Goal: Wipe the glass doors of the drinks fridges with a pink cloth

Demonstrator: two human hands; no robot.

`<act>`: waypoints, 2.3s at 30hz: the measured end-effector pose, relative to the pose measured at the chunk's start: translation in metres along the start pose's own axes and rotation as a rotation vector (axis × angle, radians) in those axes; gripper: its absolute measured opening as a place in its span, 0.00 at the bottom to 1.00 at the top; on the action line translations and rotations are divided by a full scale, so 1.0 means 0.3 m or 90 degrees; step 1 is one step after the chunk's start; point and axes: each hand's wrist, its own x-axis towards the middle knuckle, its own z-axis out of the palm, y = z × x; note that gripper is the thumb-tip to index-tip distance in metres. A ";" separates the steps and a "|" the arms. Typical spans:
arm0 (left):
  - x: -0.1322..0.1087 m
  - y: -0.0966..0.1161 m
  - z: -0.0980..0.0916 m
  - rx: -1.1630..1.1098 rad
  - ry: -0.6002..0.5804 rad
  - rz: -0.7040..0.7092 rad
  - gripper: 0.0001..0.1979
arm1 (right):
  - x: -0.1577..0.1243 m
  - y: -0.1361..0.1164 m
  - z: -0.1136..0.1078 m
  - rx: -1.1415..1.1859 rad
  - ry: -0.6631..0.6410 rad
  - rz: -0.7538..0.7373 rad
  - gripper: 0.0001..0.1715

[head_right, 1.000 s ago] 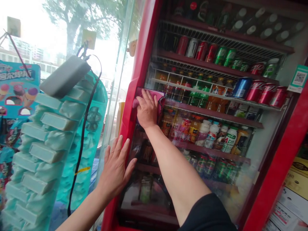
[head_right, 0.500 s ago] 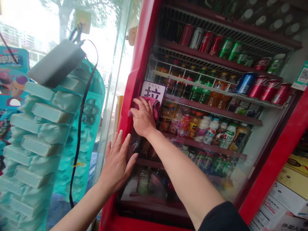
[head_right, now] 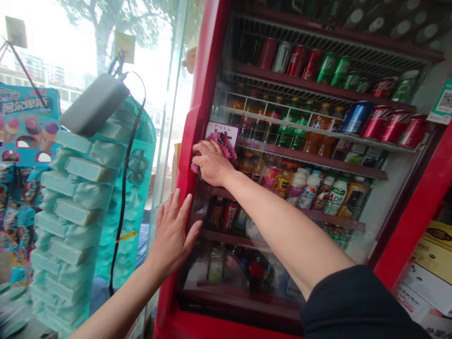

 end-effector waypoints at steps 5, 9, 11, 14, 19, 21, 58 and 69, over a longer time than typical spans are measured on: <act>0.028 0.034 -0.047 -0.107 0.020 -0.043 0.38 | -0.036 0.004 -0.051 0.232 -0.032 0.036 0.17; 0.069 0.055 -0.080 -0.275 0.024 -0.123 0.40 | -0.161 -0.068 -0.061 0.669 0.005 0.247 0.13; 0.091 0.069 -0.091 -0.379 0.025 -0.202 0.42 | -0.238 -0.121 -0.050 0.890 0.028 0.356 0.14; 0.104 0.096 -0.099 -0.657 -0.068 -0.367 0.40 | -0.348 -0.197 -0.014 1.081 0.098 0.506 0.17; 0.024 0.119 -0.096 -0.895 -0.256 -0.564 0.30 | -0.548 -0.297 0.104 1.189 0.223 0.676 0.18; -0.043 0.114 -0.085 -0.907 -0.289 -0.633 0.26 | -0.646 -0.356 0.173 1.220 0.284 0.759 0.17; -0.878 0.176 0.165 -0.810 -0.528 -1.060 0.21 | -1.340 -1.146 0.435 0.593 -0.056 0.885 0.36; -0.830 0.122 0.124 -0.895 -0.566 -1.056 0.17 | -1.477 -1.001 0.400 0.675 0.184 1.067 0.30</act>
